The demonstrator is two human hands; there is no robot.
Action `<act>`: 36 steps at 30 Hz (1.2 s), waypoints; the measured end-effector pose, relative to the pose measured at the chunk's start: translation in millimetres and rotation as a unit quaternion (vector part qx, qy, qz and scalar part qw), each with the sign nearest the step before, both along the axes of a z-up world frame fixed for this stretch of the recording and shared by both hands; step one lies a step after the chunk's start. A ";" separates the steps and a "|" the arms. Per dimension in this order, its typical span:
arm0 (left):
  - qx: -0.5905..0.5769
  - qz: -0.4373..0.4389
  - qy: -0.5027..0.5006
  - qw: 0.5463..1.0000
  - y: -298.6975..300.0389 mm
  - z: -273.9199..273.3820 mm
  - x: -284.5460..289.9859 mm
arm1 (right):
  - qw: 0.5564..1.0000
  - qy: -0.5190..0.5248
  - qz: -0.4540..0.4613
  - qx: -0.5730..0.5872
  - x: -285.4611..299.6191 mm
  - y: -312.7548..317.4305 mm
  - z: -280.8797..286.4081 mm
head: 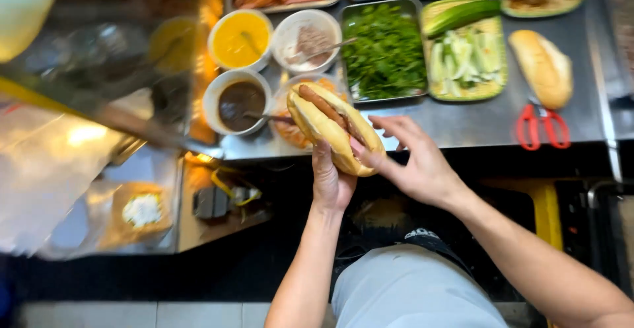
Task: Preparing and toasting multiple Vietnamese banh mi sandwiches with pate, meat, vegetables, and sauces.
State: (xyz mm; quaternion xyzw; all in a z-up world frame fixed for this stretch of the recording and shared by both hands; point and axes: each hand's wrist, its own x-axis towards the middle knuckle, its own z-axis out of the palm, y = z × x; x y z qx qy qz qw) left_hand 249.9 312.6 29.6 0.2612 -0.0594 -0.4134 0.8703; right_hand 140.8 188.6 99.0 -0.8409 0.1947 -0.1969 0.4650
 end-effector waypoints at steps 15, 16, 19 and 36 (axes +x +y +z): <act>0.115 -0.333 -0.150 0.924 -286.2 -71.5 -361.8 | 0.894 0.088 -0.437 0.044 -398.0 -137.9 -52.9; 0.110 -0.378 -0.161 0.905 -293.5 -76.6 -379.0 | 0.874 0.093 -0.465 0.106 -421.3 -135.0 -66.2; 0.108 -0.550 -0.015 0.828 -319.2 -102.1 -424.9 | 0.821 -0.001 -0.535 0.199 -476.6 -111.5 -99.2; -0.084 -0.598 -0.782 -0.152 -445.2 -342.1 -527.8 | 0.565 -0.173 -0.693 0.414 -452.2 77.1 -325.9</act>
